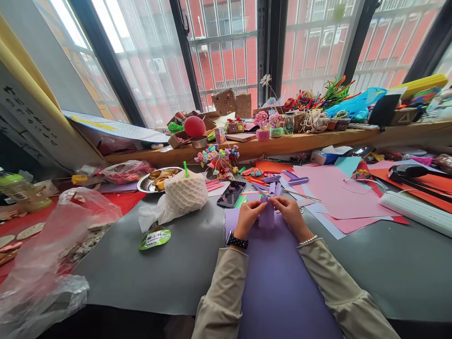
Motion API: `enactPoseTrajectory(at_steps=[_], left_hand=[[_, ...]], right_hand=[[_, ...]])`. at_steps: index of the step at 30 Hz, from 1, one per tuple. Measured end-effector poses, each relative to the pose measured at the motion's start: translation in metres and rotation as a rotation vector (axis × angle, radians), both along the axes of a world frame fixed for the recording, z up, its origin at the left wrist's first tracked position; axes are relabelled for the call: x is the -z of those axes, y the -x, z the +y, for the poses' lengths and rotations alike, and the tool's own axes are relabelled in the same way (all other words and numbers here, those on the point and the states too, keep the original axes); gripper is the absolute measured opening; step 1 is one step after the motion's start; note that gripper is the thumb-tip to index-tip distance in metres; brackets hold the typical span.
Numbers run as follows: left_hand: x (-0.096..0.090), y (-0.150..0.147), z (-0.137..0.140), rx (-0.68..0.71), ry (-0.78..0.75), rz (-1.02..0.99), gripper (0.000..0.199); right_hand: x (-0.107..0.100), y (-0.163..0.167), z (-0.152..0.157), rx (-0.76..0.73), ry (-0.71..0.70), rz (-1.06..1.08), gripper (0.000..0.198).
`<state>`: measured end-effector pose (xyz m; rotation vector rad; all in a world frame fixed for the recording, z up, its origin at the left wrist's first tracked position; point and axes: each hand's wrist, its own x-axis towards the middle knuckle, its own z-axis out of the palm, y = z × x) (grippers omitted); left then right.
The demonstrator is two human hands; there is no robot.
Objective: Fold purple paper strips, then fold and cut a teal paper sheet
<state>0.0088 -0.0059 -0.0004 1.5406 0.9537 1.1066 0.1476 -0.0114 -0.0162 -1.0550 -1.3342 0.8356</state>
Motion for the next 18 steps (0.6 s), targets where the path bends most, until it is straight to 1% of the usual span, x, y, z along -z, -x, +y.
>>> enactPoseTrajectory(at_steps=[6,18], left_hand=[[0.0010,0.0007,0.0007,0.011,0.032,0.011,0.033],[-0.0026,0.0004,-0.0015,-0.002,0.024,0.028,0.031]], right_hand=[[0.0013,-0.0006,0.0007,-0.011,0.004,-0.004,0.028],[0.0011,0.0004,0.0012,-0.011,0.020,0.007,0.027]])
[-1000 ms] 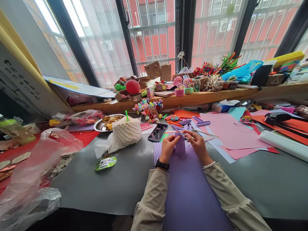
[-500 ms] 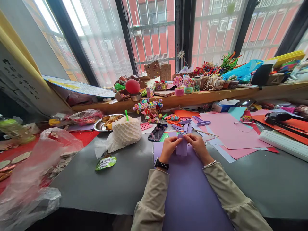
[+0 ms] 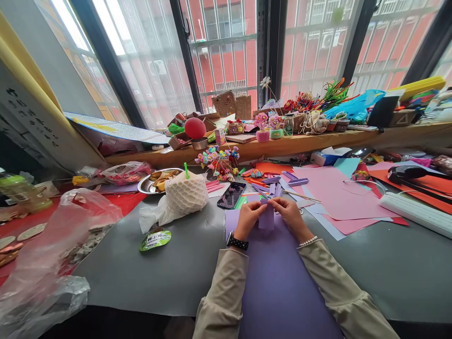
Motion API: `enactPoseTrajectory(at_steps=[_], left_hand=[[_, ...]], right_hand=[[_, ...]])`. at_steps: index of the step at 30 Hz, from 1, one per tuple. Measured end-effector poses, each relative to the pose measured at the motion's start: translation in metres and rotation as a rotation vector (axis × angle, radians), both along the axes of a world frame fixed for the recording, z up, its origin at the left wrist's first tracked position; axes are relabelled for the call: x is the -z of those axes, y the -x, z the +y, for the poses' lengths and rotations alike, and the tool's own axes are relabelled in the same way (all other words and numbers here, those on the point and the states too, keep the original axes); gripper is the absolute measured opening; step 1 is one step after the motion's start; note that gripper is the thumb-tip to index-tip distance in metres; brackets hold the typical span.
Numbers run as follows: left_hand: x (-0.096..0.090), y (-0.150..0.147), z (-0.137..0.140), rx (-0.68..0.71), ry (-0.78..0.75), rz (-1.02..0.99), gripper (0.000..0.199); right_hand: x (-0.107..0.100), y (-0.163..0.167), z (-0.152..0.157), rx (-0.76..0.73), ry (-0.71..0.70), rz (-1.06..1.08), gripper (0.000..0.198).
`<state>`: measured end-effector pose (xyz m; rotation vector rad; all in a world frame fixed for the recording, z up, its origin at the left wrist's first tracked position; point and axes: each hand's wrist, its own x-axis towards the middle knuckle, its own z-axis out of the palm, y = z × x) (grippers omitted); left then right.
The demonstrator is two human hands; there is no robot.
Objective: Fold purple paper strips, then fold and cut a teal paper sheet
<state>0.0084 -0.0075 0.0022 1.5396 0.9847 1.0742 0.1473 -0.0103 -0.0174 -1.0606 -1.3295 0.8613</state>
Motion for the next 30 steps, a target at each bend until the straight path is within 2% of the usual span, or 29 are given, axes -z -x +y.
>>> enactPoseTrajectory(at_steps=[9,17,21,26,30], left_hand=[[0.0017,-0.0019,0.0018,-0.036,-0.134,0.115,0.034],[-0.0005,-0.0021,-0.0005,0.000,-0.124,0.112,0.029],[0.0014,-0.0027,0.0001,-0.013,-0.136,0.122,0.029],[0.0029,-0.0026,0.0021,-0.043,-0.179,0.163,0.034],[0.0033,-0.0031,0.0024,-0.045,-0.207,0.178,0.034]], right_hand=[[-0.0050,0.0019,-0.0031,0.037,0.004,-0.048,0.029],[-0.0067,0.0036,-0.0059,0.057,-0.047,-0.121,0.029],[-0.0066,0.0045,-0.0055,0.095,-0.101,-0.233,0.027],[-0.0037,0.0054,-0.0009,0.139,-0.220,-0.478,0.025],[-0.0019,0.0056,0.0008,0.142,-0.254,-0.540,0.025]])
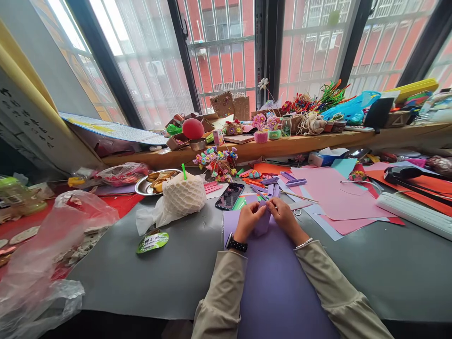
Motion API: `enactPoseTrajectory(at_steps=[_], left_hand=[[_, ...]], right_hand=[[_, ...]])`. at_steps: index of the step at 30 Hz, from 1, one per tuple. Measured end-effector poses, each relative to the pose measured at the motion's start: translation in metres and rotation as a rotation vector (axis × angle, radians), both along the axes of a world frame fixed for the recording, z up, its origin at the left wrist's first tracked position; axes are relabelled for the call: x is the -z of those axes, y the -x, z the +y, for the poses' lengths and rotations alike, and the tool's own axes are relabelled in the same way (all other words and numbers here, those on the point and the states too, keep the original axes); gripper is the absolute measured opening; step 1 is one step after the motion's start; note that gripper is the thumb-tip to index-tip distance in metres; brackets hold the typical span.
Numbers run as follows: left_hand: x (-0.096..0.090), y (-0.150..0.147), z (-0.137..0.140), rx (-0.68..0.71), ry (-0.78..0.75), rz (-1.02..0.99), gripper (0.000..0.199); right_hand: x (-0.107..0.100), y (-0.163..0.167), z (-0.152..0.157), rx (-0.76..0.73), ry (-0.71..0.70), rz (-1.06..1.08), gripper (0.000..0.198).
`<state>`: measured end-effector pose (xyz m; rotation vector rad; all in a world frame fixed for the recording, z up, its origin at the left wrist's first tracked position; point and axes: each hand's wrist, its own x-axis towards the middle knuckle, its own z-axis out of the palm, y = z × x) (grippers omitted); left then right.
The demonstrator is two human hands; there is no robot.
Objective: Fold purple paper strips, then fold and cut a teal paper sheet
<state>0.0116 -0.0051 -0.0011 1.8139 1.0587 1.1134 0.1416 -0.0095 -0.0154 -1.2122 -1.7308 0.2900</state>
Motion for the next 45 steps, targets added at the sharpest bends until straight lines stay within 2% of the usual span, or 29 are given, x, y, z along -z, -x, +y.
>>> enactPoseTrajectory(at_steps=[7,12,25,32,37,41,45], left_hand=[[-0.0003,0.0003,-0.0002,-0.062,-0.013,-0.011,0.032],[0.0008,0.0005,0.0004,-0.087,-0.034,-0.005,0.029],[-0.0013,0.0022,0.0011,-0.150,0.004,-0.093,0.025],[0.0008,0.0037,0.0036,-0.106,0.085,-0.242,0.029],[0.0006,0.0024,0.0017,-0.019,0.076,-0.130,0.032],[0.0003,0.0013,0.0008,-0.012,0.050,-0.087,0.029],[0.0016,0.0009,0.0040,-0.089,0.093,-0.258,0.030]], right_hand=[[-0.0010,-0.0004,-0.0017,-0.017,0.067,0.024,0.030],[-0.0026,0.0013,-0.0035,-0.009,0.041,0.035,0.029],[-0.0065,0.0025,-0.0071,-0.071,0.117,0.208,0.026],[-0.0052,-0.0002,-0.0043,-0.117,0.173,0.362,0.029],[-0.0060,-0.0024,-0.0042,-0.148,0.205,0.439,0.031],[-0.0047,-0.0050,-0.0041,-0.088,0.152,0.407,0.029],[-0.0019,-0.0067,-0.0017,0.032,0.156,0.591,0.029]])
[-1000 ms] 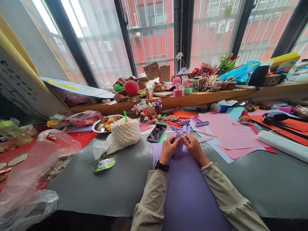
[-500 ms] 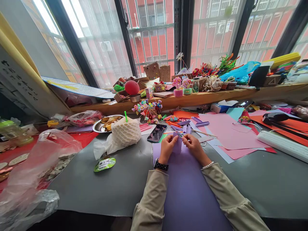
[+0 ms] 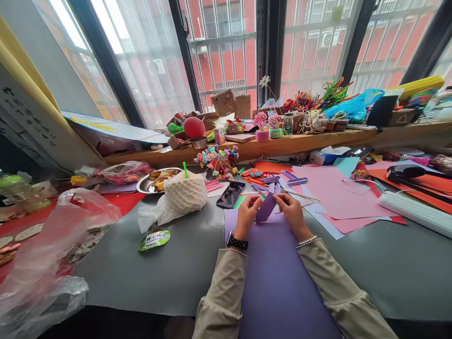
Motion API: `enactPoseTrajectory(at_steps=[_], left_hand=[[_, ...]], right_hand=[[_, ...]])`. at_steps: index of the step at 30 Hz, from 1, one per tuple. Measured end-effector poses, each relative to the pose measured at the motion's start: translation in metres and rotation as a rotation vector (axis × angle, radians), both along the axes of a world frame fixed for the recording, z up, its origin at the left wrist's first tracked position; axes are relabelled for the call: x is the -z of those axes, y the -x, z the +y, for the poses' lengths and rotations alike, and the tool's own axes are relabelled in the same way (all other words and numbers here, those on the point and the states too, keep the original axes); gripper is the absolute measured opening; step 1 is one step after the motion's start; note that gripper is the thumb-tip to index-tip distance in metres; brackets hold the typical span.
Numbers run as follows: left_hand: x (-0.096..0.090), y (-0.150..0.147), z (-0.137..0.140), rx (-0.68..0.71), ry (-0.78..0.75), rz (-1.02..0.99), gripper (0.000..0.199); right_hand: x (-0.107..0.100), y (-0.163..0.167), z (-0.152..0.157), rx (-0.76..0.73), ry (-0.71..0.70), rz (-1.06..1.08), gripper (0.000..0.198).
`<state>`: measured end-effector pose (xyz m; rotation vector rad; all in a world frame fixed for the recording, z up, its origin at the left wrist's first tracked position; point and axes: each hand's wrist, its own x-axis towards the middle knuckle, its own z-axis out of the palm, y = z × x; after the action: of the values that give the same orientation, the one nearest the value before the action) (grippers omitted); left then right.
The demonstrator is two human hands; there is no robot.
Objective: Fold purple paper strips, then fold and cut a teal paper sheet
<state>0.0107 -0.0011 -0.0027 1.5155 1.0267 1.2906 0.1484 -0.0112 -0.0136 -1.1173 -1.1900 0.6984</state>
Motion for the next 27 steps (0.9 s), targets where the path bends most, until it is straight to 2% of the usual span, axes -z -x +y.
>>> enactPoseTrajectory(at_steps=[3,6,10,12,15,27], left_hand=[[0.0021,0.0000,0.0039,-0.097,0.040,-0.142,0.040],[0.0031,-0.0004,0.0059,-0.144,0.097,-0.236,0.049],[0.0012,-0.0013,0.0034,-0.036,0.095,-0.163,0.041],[0.0000,-0.0015,0.0011,0.045,0.075,-0.057,0.033],[-0.0006,-0.0013,-0.0014,0.052,0.063,0.032,0.030],[-0.0038,-0.0008,-0.0026,0.066,0.094,-0.079,0.022]], right_hand=[[-0.0006,0.0001,0.0007,0.036,0.048,0.216,0.028],[-0.0038,0.0009,-0.0004,-0.011,0.113,0.374,0.027],[-0.0077,0.0034,-0.0034,-0.157,0.171,0.446,0.026],[-0.0084,0.0051,-0.0050,-0.242,0.189,0.422,0.025],[-0.0078,0.0071,-0.0065,-0.300,0.160,0.311,0.023],[-0.0040,0.0063,-0.0047,-0.202,0.042,0.020,0.025]])
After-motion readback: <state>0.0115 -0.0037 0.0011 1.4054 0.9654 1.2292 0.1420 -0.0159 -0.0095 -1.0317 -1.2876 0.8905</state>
